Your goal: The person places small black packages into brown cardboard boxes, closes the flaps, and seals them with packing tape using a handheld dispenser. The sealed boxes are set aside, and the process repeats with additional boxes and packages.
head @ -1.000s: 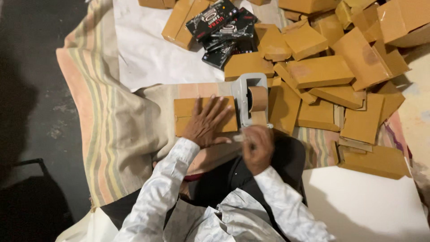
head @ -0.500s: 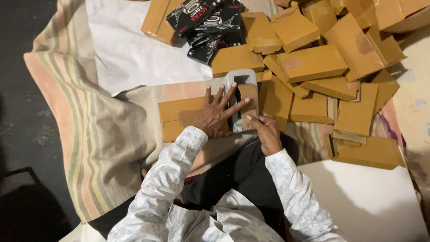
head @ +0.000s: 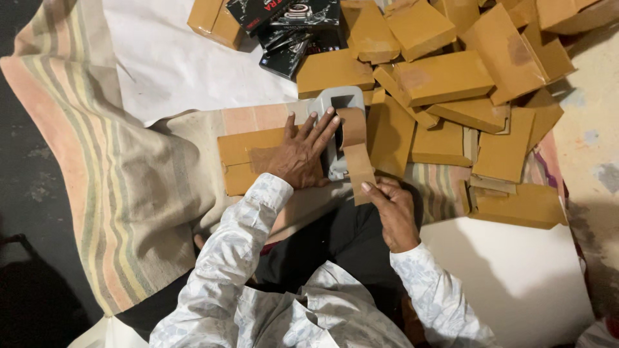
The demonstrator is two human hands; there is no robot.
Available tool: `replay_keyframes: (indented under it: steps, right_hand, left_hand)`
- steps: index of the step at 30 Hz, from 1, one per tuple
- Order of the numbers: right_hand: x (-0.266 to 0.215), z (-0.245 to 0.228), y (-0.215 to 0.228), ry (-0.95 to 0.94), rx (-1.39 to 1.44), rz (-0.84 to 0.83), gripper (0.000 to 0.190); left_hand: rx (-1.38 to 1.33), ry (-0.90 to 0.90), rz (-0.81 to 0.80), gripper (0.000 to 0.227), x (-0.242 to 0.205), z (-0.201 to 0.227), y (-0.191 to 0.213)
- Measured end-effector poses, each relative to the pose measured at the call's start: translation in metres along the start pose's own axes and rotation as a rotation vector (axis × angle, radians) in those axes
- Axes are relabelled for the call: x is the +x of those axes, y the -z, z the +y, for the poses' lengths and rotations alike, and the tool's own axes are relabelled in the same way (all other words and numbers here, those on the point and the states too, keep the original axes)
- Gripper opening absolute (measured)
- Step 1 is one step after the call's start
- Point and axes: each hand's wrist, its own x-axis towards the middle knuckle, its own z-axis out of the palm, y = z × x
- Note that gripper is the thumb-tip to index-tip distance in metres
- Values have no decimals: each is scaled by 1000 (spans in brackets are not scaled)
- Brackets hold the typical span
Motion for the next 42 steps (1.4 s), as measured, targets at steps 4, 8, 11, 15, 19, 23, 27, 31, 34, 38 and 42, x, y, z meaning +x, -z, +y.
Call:
replay_keyframes:
  steps: [4,8,11,15,19,23,27,31,34,38,42]
  right_hand:
    - [0,21,1,-70,-28,17,20]
    - [4,33,-3,-212,-20,35,21]
    - [11,40,-10,-177,-85,35,22]
    - [23,53,-6,-325,-97,53,21]
    - [37,71,3,-396,-85,-64,20]
    - [11,117,-21,270,-692,41,16]
    - [-8,119,-33,-61,-444,-130,22]
    - [2,62,-30,35,-307,-430,30]
    - [42,21,-53,576,-679,-561,28]
    - [105,-17,-117,668,-1033,-699,31]
    - [136,-31,-161,620,-1226,-887,39]
  left_hand:
    - [-14,4,19,146,-1,0,1]
    - [-10,-8,22,148,-2,0,1]
    - [-8,-3,17,149,0,-2,0]
    - [-31,20,18,149,-4,2,-6]
    - [-43,-1,61,149,1,-5,-1]
    - [23,53,31,151,0,-1,-6]
    - [72,181,154,152,-34,-15,-8]
    - [42,469,62,157,-68,-25,-1]
    - [149,576,173,156,-85,-17,-5]
    - [15,728,270,154,-95,-6,-4]
    - [39,756,330,156,-101,-2,-15]
